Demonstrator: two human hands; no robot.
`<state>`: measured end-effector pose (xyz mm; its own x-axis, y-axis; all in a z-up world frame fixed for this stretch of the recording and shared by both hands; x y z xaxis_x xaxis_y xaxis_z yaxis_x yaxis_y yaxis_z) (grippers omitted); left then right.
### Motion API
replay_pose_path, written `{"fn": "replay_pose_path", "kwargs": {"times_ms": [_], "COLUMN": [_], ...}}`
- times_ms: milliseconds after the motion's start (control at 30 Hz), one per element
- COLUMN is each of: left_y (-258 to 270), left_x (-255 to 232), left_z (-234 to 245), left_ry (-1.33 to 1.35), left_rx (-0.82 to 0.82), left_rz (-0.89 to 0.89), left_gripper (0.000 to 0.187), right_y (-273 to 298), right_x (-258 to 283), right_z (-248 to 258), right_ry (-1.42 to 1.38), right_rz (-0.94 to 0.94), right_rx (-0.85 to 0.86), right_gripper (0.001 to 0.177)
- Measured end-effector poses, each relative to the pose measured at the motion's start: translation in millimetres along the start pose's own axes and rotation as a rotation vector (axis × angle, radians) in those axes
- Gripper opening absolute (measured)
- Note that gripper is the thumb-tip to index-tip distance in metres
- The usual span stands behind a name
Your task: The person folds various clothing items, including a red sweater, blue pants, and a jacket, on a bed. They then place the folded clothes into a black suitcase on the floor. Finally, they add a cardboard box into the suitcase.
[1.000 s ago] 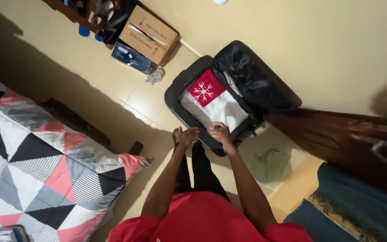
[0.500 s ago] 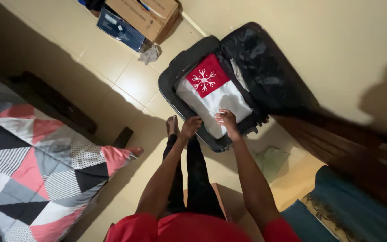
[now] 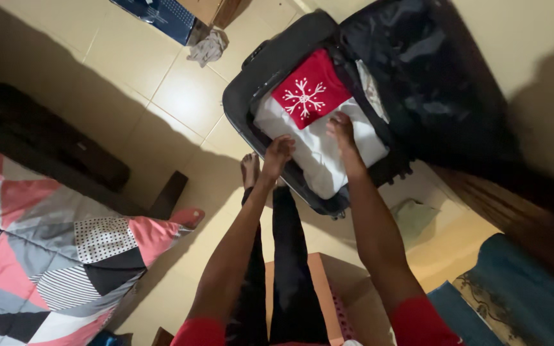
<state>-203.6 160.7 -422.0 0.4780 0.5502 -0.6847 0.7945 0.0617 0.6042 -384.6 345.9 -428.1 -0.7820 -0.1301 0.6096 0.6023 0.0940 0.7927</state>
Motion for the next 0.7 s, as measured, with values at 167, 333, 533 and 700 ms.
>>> {"fn": "replay_pose_path", "kwargs": {"times_ms": [167, 333, 533, 700], "left_y": [1.0, 8.5, 23.2, 26.9], "left_x": [12.2, 11.3, -2.7, -17.7], "left_z": [6.8, 0.8, -3.4, -3.3], "left_ry": [0.100, 0.096, 0.148, 0.099], "left_rx": [0.074, -0.011, 0.063, -0.022], "left_rz": [-0.074, 0.043, -0.118, 0.028], "left_gripper": [0.049, 0.045, 0.047, 0.039], "right_y": [-34.3, -59.6, -72.9, -73.1], "right_x": [-14.9, -24.3, -21.0, -20.7], "right_z": [-7.3, -13.1, -7.4, -6.6], "right_ry": [-0.077, -0.275, -0.518, -0.624], "right_rz": [-0.089, -0.081, -0.165, -0.228], "right_rx": [-0.092, -0.141, -0.138, -0.118], "right_gripper": [0.052, 0.054, 0.045, 0.040]}}
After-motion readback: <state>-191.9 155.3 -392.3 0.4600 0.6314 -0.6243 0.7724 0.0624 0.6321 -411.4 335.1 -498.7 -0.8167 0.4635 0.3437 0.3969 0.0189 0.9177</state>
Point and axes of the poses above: each hand's wrist, its own y-axis away from the middle knuckle, its own z-axis out of the back of the hand, x = y × z, the point moved 1 cm from there along -y, towards the middle knuckle, and after that the axes turned 2 degrees about x, right-handed, at the moved point
